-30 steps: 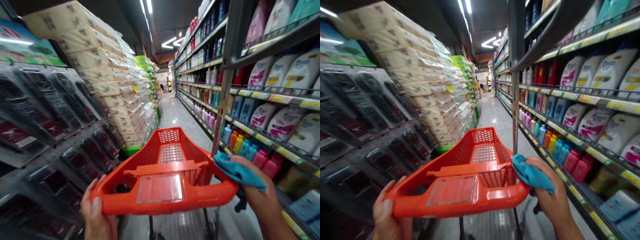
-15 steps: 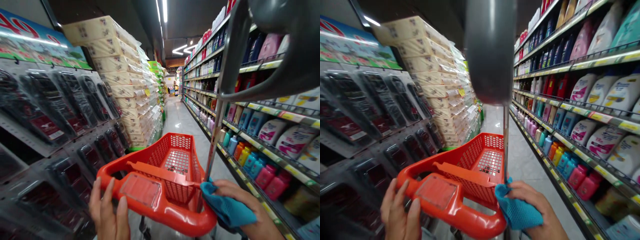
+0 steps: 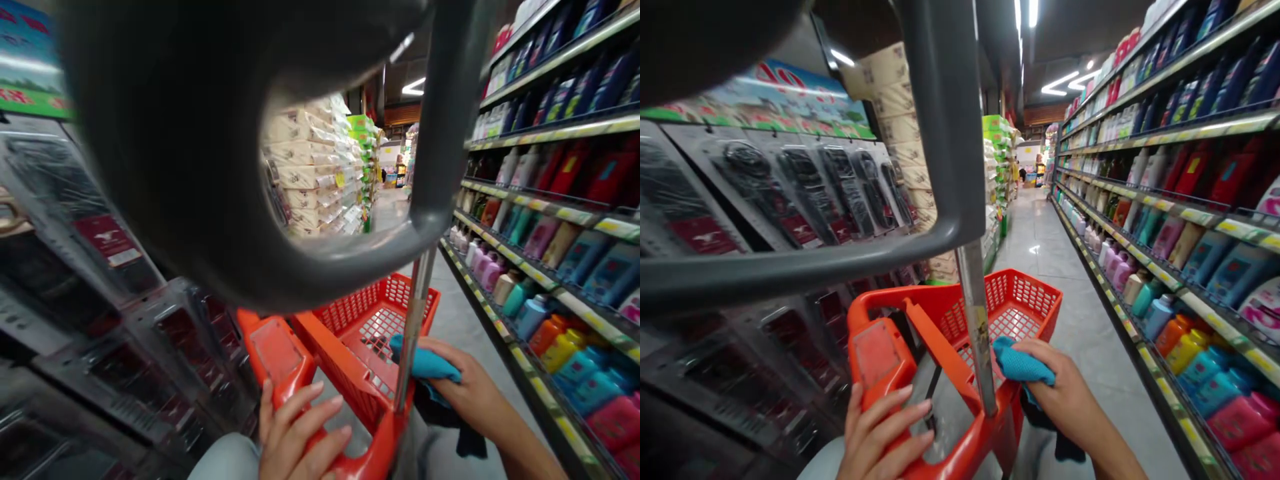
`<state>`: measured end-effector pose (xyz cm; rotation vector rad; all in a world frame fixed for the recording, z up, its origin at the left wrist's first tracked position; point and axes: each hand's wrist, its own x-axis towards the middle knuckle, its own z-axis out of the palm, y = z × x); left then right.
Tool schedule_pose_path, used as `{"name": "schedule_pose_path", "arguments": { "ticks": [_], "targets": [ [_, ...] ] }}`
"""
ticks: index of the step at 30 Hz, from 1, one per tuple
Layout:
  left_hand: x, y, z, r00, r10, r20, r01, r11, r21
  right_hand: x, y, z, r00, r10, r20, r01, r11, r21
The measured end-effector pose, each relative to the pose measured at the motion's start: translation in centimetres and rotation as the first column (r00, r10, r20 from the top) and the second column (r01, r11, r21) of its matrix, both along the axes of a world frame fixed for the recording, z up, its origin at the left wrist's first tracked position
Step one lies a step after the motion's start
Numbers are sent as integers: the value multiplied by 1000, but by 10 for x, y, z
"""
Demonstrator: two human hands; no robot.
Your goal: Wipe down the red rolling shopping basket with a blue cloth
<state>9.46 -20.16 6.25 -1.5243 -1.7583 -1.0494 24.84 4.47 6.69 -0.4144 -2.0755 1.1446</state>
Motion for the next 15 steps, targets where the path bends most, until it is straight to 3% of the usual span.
{"name": "schedule_pose_path", "arguments": {
  "ticks": [2,8,12,15],
  "targets": [
    [1,-4,3,1000,-16,-17,16,999,-36,-3,-12,-6,1000,8,16,-8,1000,4],
    [-5,-16,-1,991,-75,-113,72,997,-27,8,-45,-18,981,-159,-110,155,987,-39],
    [1,-26,-3,1000,0,-3,0,1000,11,17,-82,-10,960,-203,-194,197,979,-49],
    [13,-33,-4,997,53,48,-55,998,40,14,-121,-11,928,-203,-311,236,969,70]
  ]
}}
